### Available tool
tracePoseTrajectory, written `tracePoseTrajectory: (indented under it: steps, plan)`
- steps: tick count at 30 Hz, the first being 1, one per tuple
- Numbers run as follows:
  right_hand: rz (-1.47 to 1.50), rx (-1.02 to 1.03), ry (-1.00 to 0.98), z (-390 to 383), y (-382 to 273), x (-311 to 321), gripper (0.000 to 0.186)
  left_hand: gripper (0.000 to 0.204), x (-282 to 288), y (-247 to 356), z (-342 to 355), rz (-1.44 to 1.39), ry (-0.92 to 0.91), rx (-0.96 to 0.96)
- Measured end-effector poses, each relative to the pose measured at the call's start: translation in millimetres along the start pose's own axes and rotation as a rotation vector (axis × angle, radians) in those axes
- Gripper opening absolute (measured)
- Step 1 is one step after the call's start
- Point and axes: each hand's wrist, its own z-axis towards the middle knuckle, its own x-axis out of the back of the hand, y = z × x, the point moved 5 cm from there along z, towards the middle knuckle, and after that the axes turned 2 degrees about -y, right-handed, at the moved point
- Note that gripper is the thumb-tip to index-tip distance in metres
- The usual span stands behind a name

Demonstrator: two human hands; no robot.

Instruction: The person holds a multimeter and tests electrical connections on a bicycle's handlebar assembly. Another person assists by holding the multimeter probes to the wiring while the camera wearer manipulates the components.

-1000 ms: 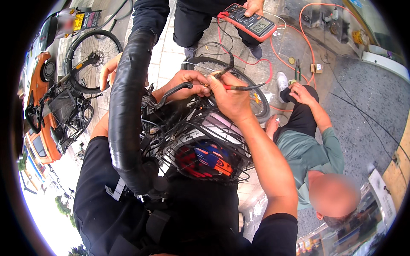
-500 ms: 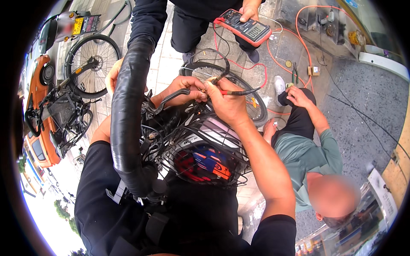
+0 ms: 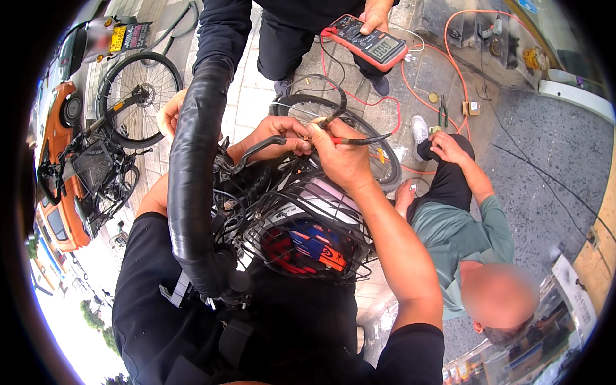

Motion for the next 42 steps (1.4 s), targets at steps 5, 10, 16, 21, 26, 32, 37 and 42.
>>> tracePoseTrajectory:
  steps: [5, 10, 16, 21, 26, 32, 37, 42]
  plan:
    - [-0.022, 0.015, 0.011, 0.2, 2.0, -0.3, 0.018, 0.018, 1.1, -1.0, -0.4, -0.082, -0.037, -0.049]
    - [-0.015, 0.003, 0.008, -0.4, 1.3, 0.6, 0.018, 0.018, 0.8, -1.5, 0.5, 0.022, 0.001, 0.007]
    - [0.016, -0.014, -0.008, -0.7, 0.2, 0.0, 0.017, 0.019, 4.3, -6.9, 1.3, -0.136, -0.038, -0.015]
    - [-0.008, -0.022, 0.002, -0.7, 6.4, 0.2, 0.019, 0.018, 0.0, -3.4, 0.4, -0.121, -0.053, -0.083]
    - [-0.029, -0.007, 0.010, -0.3, 7.3, 0.6, 0.019, 0.018, 3.1, -4.6, 1.4, -0.145, -0.083, -0.066]
    - [0.005, -0.029, 0.015, -0.6, 6.4, 0.2, 0.018, 0.017, 2.6, -3.6, 2.4, -0.132, -0.083, -0.066]
    - [0.039, -0.050, 0.011, -1.1, 5.0, -0.1, 0.018, 0.018, -2.9, -0.4, -2.6, -0.106, -0.061, -0.124]
    - [0.013, -0.028, 0.015, -0.3, 3.8, 0.3, 0.018, 0.019, -1.8, -1.7, -0.8, -0.089, -0.062, -0.125]
